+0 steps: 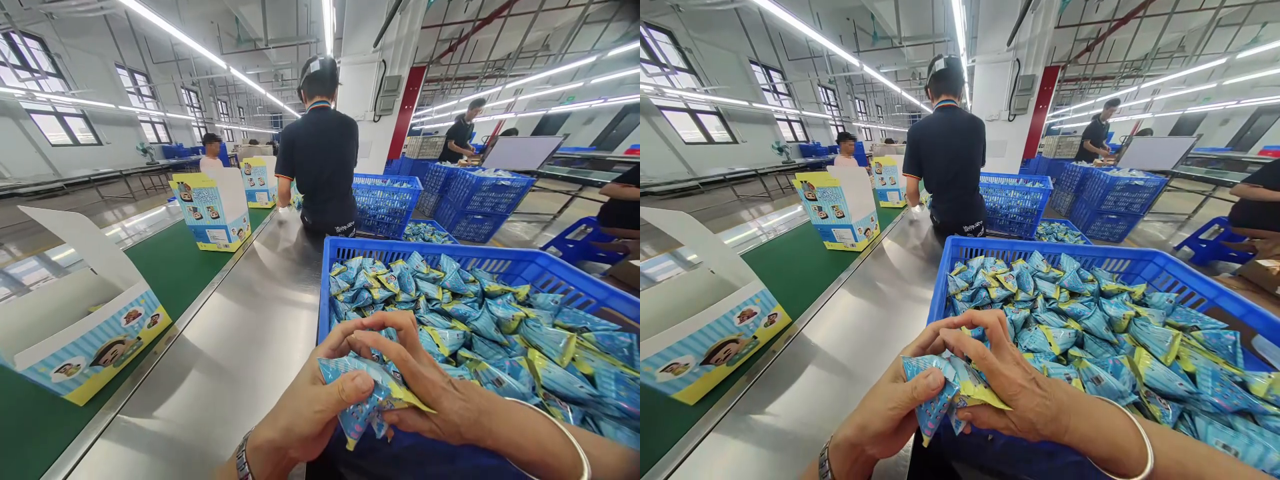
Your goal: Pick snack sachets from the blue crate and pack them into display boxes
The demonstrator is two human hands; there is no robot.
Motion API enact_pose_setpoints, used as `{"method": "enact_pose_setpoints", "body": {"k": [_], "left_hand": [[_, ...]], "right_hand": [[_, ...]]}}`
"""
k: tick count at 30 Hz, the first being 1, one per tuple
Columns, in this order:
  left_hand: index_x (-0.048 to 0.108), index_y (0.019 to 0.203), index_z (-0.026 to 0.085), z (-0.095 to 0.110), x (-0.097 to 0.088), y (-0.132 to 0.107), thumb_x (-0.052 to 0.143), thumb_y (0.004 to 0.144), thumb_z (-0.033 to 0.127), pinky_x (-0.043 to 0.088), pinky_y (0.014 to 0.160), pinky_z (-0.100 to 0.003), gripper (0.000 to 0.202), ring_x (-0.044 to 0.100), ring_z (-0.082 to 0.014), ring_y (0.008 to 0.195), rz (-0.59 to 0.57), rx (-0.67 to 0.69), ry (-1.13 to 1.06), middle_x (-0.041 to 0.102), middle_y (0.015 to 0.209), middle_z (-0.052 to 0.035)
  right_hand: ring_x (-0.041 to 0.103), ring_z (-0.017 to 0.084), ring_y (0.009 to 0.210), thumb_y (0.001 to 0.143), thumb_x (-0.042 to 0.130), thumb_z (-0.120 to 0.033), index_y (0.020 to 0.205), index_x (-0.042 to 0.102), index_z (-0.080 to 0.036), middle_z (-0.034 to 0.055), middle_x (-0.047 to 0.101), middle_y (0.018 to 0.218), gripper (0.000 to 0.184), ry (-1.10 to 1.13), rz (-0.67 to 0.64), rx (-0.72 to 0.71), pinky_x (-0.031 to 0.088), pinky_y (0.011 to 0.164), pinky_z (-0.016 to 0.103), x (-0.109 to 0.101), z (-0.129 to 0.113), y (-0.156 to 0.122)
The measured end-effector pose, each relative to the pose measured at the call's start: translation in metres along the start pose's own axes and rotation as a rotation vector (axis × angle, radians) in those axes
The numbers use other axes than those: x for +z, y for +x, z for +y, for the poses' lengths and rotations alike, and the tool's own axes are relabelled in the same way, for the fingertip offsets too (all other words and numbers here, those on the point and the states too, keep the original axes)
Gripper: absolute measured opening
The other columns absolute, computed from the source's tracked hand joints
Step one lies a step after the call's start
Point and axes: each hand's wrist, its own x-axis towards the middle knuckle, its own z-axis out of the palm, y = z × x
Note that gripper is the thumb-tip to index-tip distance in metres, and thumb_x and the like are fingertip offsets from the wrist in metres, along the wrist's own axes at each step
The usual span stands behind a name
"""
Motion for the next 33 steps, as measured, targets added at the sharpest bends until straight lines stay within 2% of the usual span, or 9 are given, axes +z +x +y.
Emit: {"method": "enact_pose_setpoints", "body": {"k": [4, 6, 10, 14, 18, 23, 26, 30, 33], "left_hand": [[0.092, 0.117, 0.017, 0.012, 0.002, -0.008, 0.104, 0.086, 0.044, 0.068, 0.081, -0.02, 0.043, 0.079, -0.014, 0.086, 0.078, 0.025, 0.018, 0.078, 0.097, -0.0067], [0.092, 0.113, 0.016, 0.023, 0.0, -0.014, 0.098, 0.092, 0.046, 0.07, 0.079, -0.022, 0.037, 0.082, -0.0156, 0.081, 0.127, 0.096, 0.026, 0.084, 0.093, -0.009], [0.091, 0.115, 0.025, 0.05, -0.008, -0.03, 0.09, 0.101, 0.043, 0.07, 0.086, -0.017, 0.023, 0.088, -0.015, 0.09, 0.251, 0.385, 0.043, 0.091, 0.109, -0.006], [0.091, 0.112, 0.024, 0.069, -0.012, -0.039, 0.095, 0.095, 0.04, 0.072, 0.1, -0.028, 0.024, 0.089, -0.0333, 0.119, 0.452, 0.604, 0.028, 0.092, 0.119, -0.009], [0.093, 0.101, 0.022, 0.077, -0.008, -0.039, 0.109, 0.076, 0.037, 0.076, 0.089, -0.036, 0.034, 0.092, -0.0389, 0.098, 0.628, 0.709, -0.038, 0.093, 0.107, -0.0117], [0.094, 0.094, 0.022, 0.082, -0.003, -0.042, 0.117, 0.057, 0.031, 0.077, 0.079, -0.038, 0.045, 0.092, -0.0395, 0.086, 0.716, 0.736, -0.108, 0.094, 0.1, -0.013], [0.094, 0.09, 0.022, 0.082, -0.002, -0.043, 0.118, 0.056, 0.031, 0.076, 0.081, -0.038, 0.043, 0.092, -0.0391, 0.086, 0.723, 0.736, -0.123, 0.094, 0.1, -0.013], [0.092, 0.087, 0.022, 0.082, -0.003, -0.042, 0.117, 0.058, 0.032, 0.076, 0.081, -0.037, 0.04, 0.093, -0.038, 0.085, 0.708, 0.723, -0.118, 0.094, 0.098, -0.0112], [0.092, 0.086, 0.023, 0.083, -0.006, -0.041, 0.117, 0.058, 0.032, 0.077, 0.079, -0.037, 0.039, 0.093, -0.0383, 0.085, 0.697, 0.726, -0.127, 0.094, 0.098, -0.0102]], "right_hand": [[0.049, 0.033, 0.144, 0.118, 0.046, -0.079, 0.179, 0.021, -0.03, 0.0159, 0.042, 0.151, 0.083, 0.085, 0.031, 0.059, 0.053, 0.125, 0.049, 0.005, 0.008, -0.006], [0.048, 0.036, 0.147, 0.114, 0.052, -0.084, 0.179, 0.021, -0.033, 0.0161, 0.038, 0.155, 0.088, 0.108, 0.059, 0.108, 0.054, 0.125, 0.053, 0.008, 0.017, -0.008], [0.048, 0.035, 0.149, 0.122, 0.054, -0.053, 0.173, 0.028, -0.034, 0.0164, 0.04, 0.158, 0.06, 0.157, 0.002, 0.274, 0.051, 0.126, 0.059, 0.021, 0.047, -0.013], [0.061, 0.033, 0.136, 0.116, 0.054, -0.037, 0.171, 0.037, -0.023, 0.0194, 0.054, 0.152, 0.059, 0.267, -0.259, 0.351, 0.054, 0.123, 0.06, 0.042, 0.076, -0.025], [0.062, 0.037, 0.146, 0.1, 0.068, -0.03, 0.178, 0.041, -0.018, 0.0224, 0.057, 0.158, 0.083, 0.339, -0.577, 0.377, 0.052, 0.127, 0.06, 0.06, 0.083, -0.034], [0.04, 0.057, 0.165, 0.093, 0.074, -0.022, 0.174, 0.054, -0.034, 0.0223, 0.032, 0.185, 0.084, 0.312, -0.801, 0.43, 0.043, 0.127, 0.078, 0.066, 0.072, -0.031], [0.038, 0.059, 0.165, 0.092, 0.071, -0.018, 0.172, 0.056, -0.032, 0.0231, 0.036, 0.183, 0.083, 0.299, -0.804, 0.448, 0.042, 0.124, 0.082, 0.067, 0.069, -0.027], [0.057, 0.046, 0.147, 0.091, 0.074, -0.025, 0.162, 0.064, -0.026, 0.0196, 0.062, 0.155, 0.071, 0.317, -0.707, 0.437, 0.05, 0.121, 0.071, 0.07, 0.077, -0.024], [0.06, 0.039, 0.133, 0.094, 0.074, -0.031, 0.146, 0.07, -0.02, 0.0174, 0.068, 0.138, 0.053, 0.314, -0.604, 0.457, 0.05, 0.122, 0.064, 0.073, 0.087, -0.025]]}}
